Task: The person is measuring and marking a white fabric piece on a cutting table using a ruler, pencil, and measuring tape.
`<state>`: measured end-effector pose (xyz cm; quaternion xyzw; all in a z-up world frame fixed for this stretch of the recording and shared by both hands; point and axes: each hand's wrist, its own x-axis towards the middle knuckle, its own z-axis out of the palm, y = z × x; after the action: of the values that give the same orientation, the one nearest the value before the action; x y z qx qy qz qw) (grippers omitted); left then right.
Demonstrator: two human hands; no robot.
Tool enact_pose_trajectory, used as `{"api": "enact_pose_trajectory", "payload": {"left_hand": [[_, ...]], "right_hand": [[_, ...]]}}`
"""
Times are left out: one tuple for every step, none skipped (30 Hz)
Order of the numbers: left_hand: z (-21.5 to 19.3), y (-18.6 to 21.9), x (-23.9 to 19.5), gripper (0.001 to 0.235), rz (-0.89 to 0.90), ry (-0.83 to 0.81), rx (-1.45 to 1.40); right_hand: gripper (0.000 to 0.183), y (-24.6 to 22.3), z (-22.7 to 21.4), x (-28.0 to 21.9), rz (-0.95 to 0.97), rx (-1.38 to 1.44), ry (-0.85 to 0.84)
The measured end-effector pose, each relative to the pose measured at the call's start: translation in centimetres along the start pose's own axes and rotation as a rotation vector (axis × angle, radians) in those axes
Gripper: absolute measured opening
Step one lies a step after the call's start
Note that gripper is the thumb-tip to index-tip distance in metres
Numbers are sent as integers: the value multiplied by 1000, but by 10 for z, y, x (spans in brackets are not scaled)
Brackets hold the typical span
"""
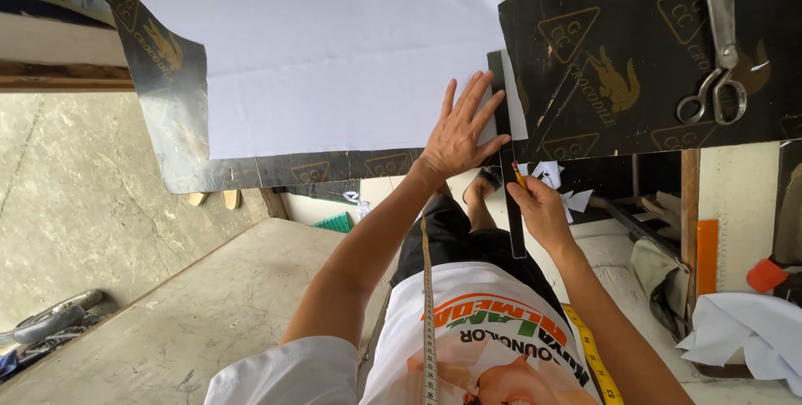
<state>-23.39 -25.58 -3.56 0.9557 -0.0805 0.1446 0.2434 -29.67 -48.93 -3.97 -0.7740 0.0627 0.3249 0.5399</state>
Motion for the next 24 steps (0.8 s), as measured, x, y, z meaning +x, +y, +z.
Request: {"api": "enact_pose_trajectory", "payload": {"left_hand": [[3,-3,1,77,-7,-2,-3],[5,-6,1,79,14,-39,18],[7,-8,1,81,36,-75,39],[6,-8,0,81,30,-78,38],[5,-7,-1,81,22,-116,64],[4,-7,1,81,19,-152,90],[3,-8,2,81,18,-153,89],[2,-8,2,81,21,-167,91],[2,-8,1,80,23,-181,93],[2,-8,1,80,23,-180,91],[1,-8,1,80,23,-180,84],[1,-8,0,79,20,-181,77],[1,-7,0,79,17,-182,74],[0,-7,0,80,15,-183,71],[0,-7,0,80,14,-183,68],[1,-8,1,80,11,-181,69],[2,-9,1,80,14,-189,66],[3,-9,0,80,17,-201,62],[1,-9,-2,80,14,-202,61],[1,-9,0,80,16,-211,64],[1,-9,1,81,18,-219,68],[1,-9,0,81,18,-220,65],[2,-9,0,81,18,-217,60],[2,-10,0,81,18,-212,55]], "right_hand": [[26,-1,2,1,6,-4,-4],[25,-2,4,2,-4,21,-8],[24,-3,7,3,-15,45,-12],[24,-4,8,2,-10,43,-16],[23,-5,10,1,1,64,-18],[22,-7,12,2,10,86,-17],[22,-8,12,3,11,85,-17],[23,-8,12,3,17,94,-17],[23,-8,12,2,24,103,-18],[23,-13,10,2,24,102,-16],[26,-19,9,1,44,101,-3],[29,-24,7,-2,66,99,7],[29,-33,3,-6,69,97,7],[28,-43,-1,-10,52,46,56],[28,-53,-5,-14,36,-4,105],[28,-58,-11,-18,35,-7,103],[30,-63,-16,-22,-16,-62,157],[32,-68,-20,-28,-63,-117,210],[32,-71,-23,-28,-60,-118,207],[29,-74,-26,-27,-75,-83,231],[27,-77,-30,-25,-90,-47,256],[27,-81,-31,-21,-87,-48,257],[23,-84,-32,-16,-121,-13,245],[20,-87,-33,-10,-157,22,234]]}}
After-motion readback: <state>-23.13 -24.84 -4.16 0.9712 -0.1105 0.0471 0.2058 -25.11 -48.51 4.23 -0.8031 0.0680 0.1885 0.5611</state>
